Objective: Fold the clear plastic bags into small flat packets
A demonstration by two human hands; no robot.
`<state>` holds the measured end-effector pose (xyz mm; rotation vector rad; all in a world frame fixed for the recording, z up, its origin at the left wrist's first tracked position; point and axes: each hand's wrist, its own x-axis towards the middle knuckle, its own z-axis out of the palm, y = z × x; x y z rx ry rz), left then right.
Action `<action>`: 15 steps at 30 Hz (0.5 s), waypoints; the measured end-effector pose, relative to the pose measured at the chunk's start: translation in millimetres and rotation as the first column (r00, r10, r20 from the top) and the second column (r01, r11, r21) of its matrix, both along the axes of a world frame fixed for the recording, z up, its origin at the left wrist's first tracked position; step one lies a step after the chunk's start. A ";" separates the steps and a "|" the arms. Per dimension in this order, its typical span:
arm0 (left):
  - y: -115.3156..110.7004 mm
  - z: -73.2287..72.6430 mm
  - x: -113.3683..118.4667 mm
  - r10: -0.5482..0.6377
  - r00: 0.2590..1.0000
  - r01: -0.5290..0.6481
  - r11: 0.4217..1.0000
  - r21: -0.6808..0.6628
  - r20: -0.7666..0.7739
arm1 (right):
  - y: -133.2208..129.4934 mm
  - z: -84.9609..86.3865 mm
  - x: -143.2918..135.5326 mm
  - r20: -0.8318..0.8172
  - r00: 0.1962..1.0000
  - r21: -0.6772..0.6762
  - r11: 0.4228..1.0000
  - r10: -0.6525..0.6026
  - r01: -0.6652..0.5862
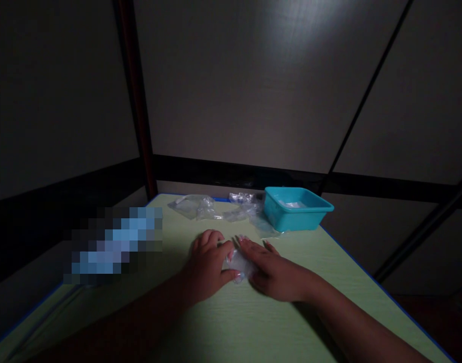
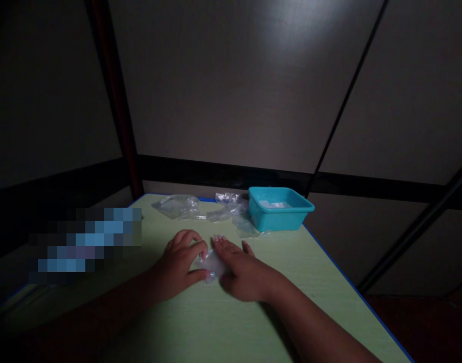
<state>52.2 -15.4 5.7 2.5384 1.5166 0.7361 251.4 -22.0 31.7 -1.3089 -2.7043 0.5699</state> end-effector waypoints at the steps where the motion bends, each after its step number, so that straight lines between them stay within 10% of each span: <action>1: 0.1 0.8 -0.8 -0.008 1.000 0.008 1.000 0.003 0.004 | -0.6 4.2 1.9 -0.003 1.000 -0.032 0.999 0.002 -0.002; 15: 5.1 -0.3 -7.0 -0.037 0.999 0.038 0.999 -0.030 0.037 | 11.5 -6.7 10.8 0.037 0.998 0.031 0.998 -0.048 0.047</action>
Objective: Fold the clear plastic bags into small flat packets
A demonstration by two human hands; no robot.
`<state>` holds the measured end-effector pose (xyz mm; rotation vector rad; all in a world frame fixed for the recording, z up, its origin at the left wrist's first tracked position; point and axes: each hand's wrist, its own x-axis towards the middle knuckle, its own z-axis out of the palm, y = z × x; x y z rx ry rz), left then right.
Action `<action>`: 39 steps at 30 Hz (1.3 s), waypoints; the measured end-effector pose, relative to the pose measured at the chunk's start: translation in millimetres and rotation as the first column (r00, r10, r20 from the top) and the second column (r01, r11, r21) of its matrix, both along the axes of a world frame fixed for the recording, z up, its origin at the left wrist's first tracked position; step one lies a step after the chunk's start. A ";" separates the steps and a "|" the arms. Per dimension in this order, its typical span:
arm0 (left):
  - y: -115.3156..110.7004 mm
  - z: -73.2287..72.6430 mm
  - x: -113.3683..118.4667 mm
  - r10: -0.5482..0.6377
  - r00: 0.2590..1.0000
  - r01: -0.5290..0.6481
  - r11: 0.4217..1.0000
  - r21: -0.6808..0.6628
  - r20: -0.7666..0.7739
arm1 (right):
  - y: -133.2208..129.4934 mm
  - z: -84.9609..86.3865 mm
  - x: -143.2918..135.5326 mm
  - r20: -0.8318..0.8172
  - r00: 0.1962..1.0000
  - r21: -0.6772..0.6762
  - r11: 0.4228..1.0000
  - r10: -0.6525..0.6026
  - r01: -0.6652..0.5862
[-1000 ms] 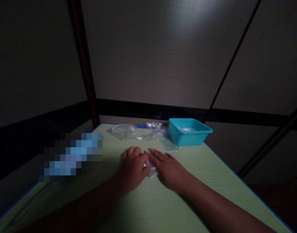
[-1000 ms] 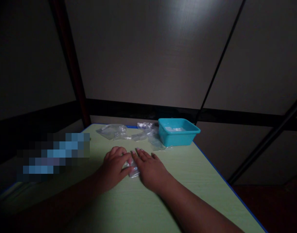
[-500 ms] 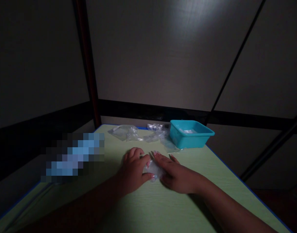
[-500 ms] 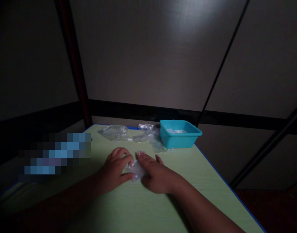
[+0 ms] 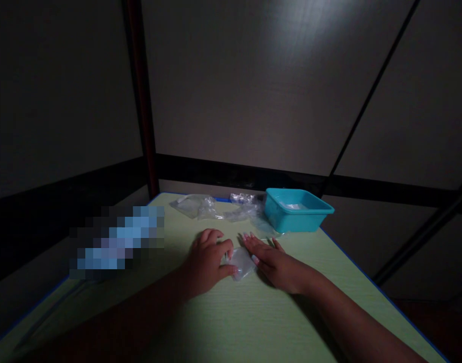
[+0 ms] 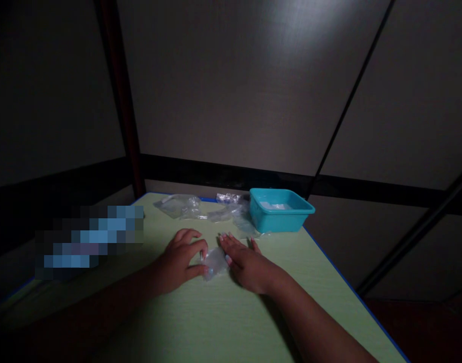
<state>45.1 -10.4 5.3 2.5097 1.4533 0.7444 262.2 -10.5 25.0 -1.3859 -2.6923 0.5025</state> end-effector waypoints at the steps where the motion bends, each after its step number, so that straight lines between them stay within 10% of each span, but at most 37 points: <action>1: 0.3 0.0 0.0 0.000 1.000 0.000 1.000 -0.001 -0.001 | -0.1 -0.1 -0.2 0.003 1.000 -0.004 1.000 0.008 -0.008; 39: 4.7 -2.4 -4.9 0.002 0.999 -0.002 1.000 -0.001 -0.043 | -12.4 8.4 -9.0 -0.017 0.995 -0.023 0.995 0.101 -0.101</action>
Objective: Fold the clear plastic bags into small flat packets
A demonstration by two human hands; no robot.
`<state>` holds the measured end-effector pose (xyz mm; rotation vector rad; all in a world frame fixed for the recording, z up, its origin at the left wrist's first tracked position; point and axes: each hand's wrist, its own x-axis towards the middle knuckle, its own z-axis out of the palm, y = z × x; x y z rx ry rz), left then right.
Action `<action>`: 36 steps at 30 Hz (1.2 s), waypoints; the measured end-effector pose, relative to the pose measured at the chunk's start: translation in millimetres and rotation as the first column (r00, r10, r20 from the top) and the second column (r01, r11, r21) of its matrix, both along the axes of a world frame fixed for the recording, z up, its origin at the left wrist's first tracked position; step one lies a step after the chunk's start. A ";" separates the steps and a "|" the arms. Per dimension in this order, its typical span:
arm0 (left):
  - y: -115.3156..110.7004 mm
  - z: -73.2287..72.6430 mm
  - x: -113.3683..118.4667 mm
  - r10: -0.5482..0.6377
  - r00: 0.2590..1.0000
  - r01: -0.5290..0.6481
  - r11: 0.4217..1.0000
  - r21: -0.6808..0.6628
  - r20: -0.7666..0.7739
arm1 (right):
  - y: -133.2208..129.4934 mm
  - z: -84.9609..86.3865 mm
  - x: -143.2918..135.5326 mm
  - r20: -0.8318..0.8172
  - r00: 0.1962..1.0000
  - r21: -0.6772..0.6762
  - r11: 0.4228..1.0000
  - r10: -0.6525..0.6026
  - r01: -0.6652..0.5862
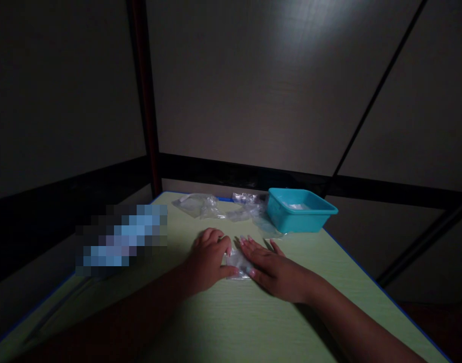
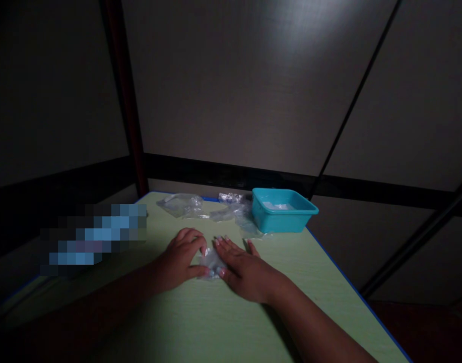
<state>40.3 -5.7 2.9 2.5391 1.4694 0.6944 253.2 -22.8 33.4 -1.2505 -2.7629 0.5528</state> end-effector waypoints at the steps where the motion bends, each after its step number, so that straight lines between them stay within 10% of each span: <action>1: 0.0 0.2 -0.1 -0.002 1.000 0.002 1.000 -0.003 0.001 | -1.6 1.8 -0.4 0.000 1.000 -0.007 1.000 0.011 -0.011; 19: 1.9 -1.6 -0.8 -0.023 0.999 0.023 1.000 0.021 0.027 | -7.1 15.7 6.1 0.062 0.992 -0.183 0.978 0.111 -0.098; 28: 9.4 -8.2 -3.7 -0.064 0.997 0.064 0.998 0.011 0.040 | 9.4 0.0 -3.8 -0.368 0.919 0.192 0.979 0.141 -0.073; 36: 6.7 -4.2 -4.0 0.006 1.000 -0.006 1.000 -0.023 -0.009 | 15.2 -5.1 -0.6 -0.227 0.972 0.138 0.990 0.057 -0.025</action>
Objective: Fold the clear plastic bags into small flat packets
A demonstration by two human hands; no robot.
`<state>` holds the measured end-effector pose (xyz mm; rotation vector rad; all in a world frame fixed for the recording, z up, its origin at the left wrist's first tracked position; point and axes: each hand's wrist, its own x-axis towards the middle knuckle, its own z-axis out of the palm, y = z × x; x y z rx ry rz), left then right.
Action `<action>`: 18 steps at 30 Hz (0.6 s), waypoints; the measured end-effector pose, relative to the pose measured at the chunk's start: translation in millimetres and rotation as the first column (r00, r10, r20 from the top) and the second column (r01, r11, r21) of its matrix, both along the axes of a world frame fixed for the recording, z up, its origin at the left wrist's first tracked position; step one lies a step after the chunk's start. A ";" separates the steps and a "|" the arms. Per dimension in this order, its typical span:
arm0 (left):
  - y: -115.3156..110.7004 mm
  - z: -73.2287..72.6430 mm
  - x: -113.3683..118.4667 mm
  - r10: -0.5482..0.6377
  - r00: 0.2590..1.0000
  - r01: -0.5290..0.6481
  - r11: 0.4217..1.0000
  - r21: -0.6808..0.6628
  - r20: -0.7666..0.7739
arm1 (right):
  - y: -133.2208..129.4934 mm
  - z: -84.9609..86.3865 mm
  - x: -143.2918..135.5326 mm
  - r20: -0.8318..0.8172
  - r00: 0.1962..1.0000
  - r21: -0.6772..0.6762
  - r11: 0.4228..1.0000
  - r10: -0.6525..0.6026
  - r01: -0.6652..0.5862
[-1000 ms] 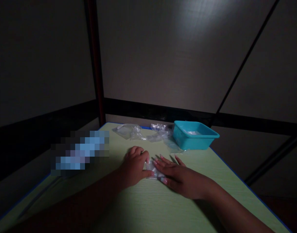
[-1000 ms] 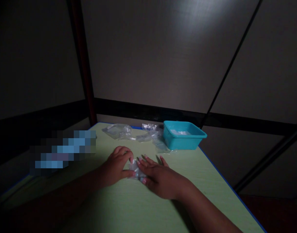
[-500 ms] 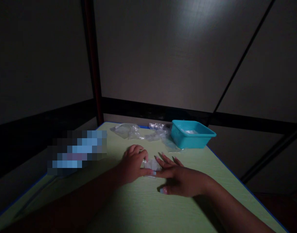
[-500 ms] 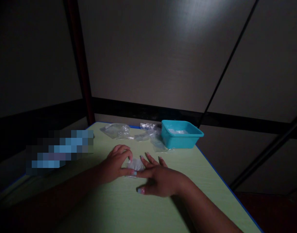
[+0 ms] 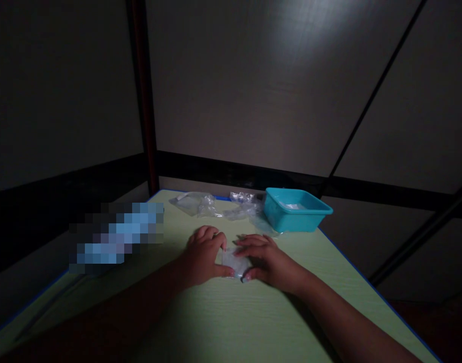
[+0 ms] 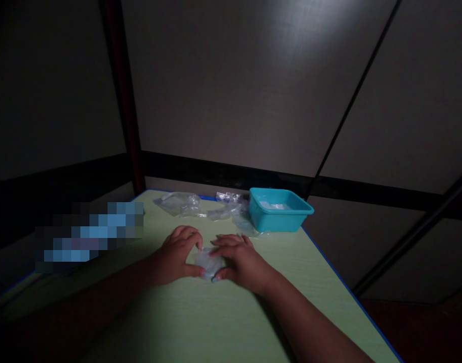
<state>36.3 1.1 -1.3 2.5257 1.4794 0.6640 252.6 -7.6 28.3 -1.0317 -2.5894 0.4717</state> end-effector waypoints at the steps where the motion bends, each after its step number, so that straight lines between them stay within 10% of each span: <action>1: -0.3 0.8 -0.3 0.009 1.000 -0.009 1.000 -0.005 -0.006 | -0.7 2.1 1.7 0.057 0.998 -0.030 1.000 -0.005 0.007; 18: -1.6 3.0 -1.6 0.010 1.000 -0.009 0.999 0.033 -0.011 | -25.4 28.1 3.8 0.374 0.918 -0.319 0.948 0.134 -0.009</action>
